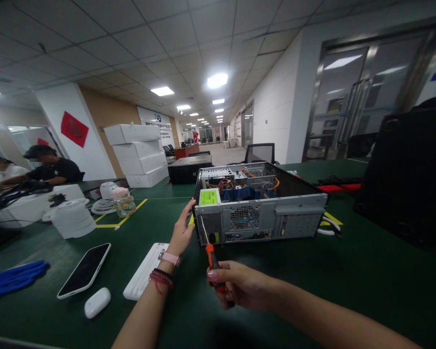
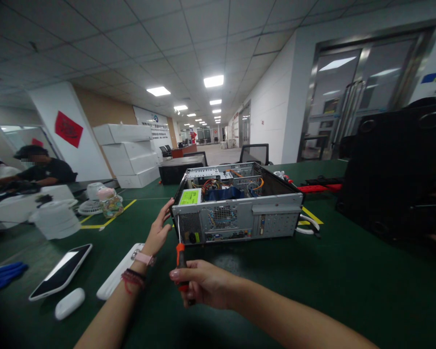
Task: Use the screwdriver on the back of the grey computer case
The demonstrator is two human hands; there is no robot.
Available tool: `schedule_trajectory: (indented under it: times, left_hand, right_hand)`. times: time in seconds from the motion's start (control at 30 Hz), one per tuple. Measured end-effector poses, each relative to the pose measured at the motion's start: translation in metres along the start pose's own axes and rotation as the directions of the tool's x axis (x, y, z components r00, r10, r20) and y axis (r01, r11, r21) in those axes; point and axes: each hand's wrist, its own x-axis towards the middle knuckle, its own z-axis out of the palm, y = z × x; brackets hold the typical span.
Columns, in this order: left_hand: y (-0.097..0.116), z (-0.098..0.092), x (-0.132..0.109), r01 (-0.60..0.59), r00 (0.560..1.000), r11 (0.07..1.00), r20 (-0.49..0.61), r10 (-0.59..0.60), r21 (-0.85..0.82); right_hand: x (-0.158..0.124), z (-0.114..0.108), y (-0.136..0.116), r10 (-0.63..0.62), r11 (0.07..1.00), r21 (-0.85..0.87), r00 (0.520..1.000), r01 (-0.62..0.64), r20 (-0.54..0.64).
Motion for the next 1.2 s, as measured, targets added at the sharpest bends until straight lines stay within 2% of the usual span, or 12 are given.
schedule_trajectory:
  times: [0.37,0.57,0.7,0.87,1.07,1.2]
  left_hand:
    - [0.0006,0.0009,-0.0003,-0.008,1.0,1.0,0.002,0.008,-0.005]
    - [-0.0021,0.001,-0.0004,-0.011,1.0,1.0,-0.005,0.011,-0.012]
    - [-0.0014,0.0,-0.0003,0.0,1.0,1.0,-0.006,0.0,-0.016]
    - [0.0001,-0.0009,-0.0006,0.013,1.0,1.0,-0.003,-0.013,-0.008]
    - [0.0007,-0.0012,-0.0017,0.023,1.0,1.0,-0.002,-0.023,0.001]
    - [0.0002,-0.0009,-0.0014,0.017,1.0,1.0,-0.007,-0.017,0.005]
  right_hand:
    - [0.0001,-0.0012,0.0014,0.01,1.0,0.025,1.0,-0.01,-0.027]
    - [-0.0021,-0.0022,-0.0012,-0.019,1.0,-0.017,1.0,0.019,0.001]
    - [-0.0038,-0.0014,-0.0029,0.011,1.0,-0.027,1.0,-0.01,0.027]
    - [-0.0036,-0.0022,-0.0019,-0.004,1.0,0.008,0.999,0.004,0.049]
    - [-0.0014,-0.0041,-0.0024,0.053,0.992,0.108,0.992,-0.066,0.114]
    - [-0.0029,-0.0031,-0.0031,0.029,0.994,0.103,0.992,-0.042,0.122]
